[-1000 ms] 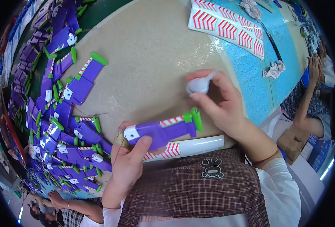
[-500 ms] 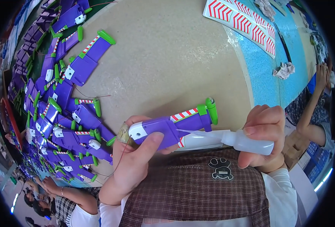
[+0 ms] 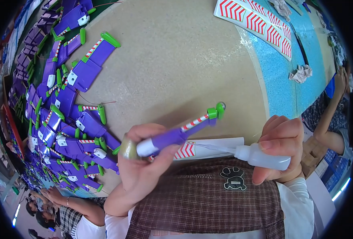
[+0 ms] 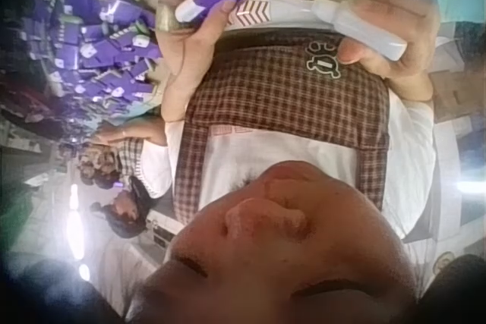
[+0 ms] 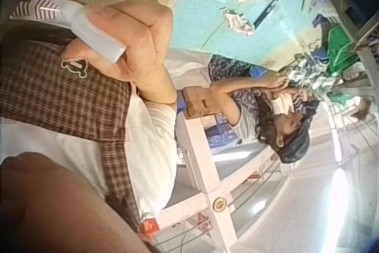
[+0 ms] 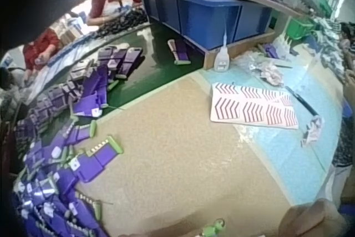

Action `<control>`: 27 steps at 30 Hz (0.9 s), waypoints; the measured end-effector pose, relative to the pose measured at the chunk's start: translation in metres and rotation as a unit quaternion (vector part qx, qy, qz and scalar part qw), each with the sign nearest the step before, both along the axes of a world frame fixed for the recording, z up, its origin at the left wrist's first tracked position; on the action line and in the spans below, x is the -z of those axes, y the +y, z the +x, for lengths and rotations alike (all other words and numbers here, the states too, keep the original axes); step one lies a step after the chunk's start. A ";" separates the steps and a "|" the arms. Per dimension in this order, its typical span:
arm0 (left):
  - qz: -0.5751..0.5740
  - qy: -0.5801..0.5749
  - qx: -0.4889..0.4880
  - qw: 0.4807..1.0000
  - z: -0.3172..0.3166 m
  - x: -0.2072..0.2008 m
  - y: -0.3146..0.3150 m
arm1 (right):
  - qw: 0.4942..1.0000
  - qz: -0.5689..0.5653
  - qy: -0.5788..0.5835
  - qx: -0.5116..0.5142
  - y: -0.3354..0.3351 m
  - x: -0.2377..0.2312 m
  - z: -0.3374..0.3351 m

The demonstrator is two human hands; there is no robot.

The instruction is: The person assembles toy wings by applying glue from a bottle, pressing plastic components together, and sticking adhesive decals onto the assembled pieces by hand.

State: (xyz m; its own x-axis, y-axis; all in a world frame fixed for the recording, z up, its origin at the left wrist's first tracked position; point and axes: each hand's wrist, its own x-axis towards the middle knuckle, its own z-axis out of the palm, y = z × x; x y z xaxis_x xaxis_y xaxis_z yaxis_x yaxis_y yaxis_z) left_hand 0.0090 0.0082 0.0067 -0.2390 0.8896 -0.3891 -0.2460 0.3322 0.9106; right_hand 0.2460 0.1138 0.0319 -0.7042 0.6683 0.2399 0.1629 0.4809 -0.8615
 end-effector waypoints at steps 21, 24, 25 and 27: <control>-0.122 -0.106 -0.035 0.986 0.005 0.002 0.007 | 0.989 -0.046 -0.082 0.118 0.035 0.047 -0.029; -0.149 -0.102 -0.047 0.982 0.012 -0.001 0.005 | 0.990 -0.083 -0.113 0.020 0.023 0.033 -0.018; -0.161 -0.102 -0.045 0.981 0.013 0.000 0.002 | 0.990 -0.072 -0.119 -0.015 0.018 0.030 -0.020; -0.172 -0.110 -0.011 0.979 0.014 0.002 -0.002 | 0.987 -0.050 -0.140 -0.060 0.011 0.028 -0.025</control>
State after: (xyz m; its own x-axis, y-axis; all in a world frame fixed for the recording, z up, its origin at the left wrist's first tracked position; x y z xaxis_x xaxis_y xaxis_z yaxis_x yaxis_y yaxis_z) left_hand 0.0234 0.0064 0.0042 -0.1335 0.6927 -0.7088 -0.4336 0.6023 0.6703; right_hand 0.2214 0.1248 0.0035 -0.8092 0.5863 -0.0374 0.3478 0.4267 -0.8348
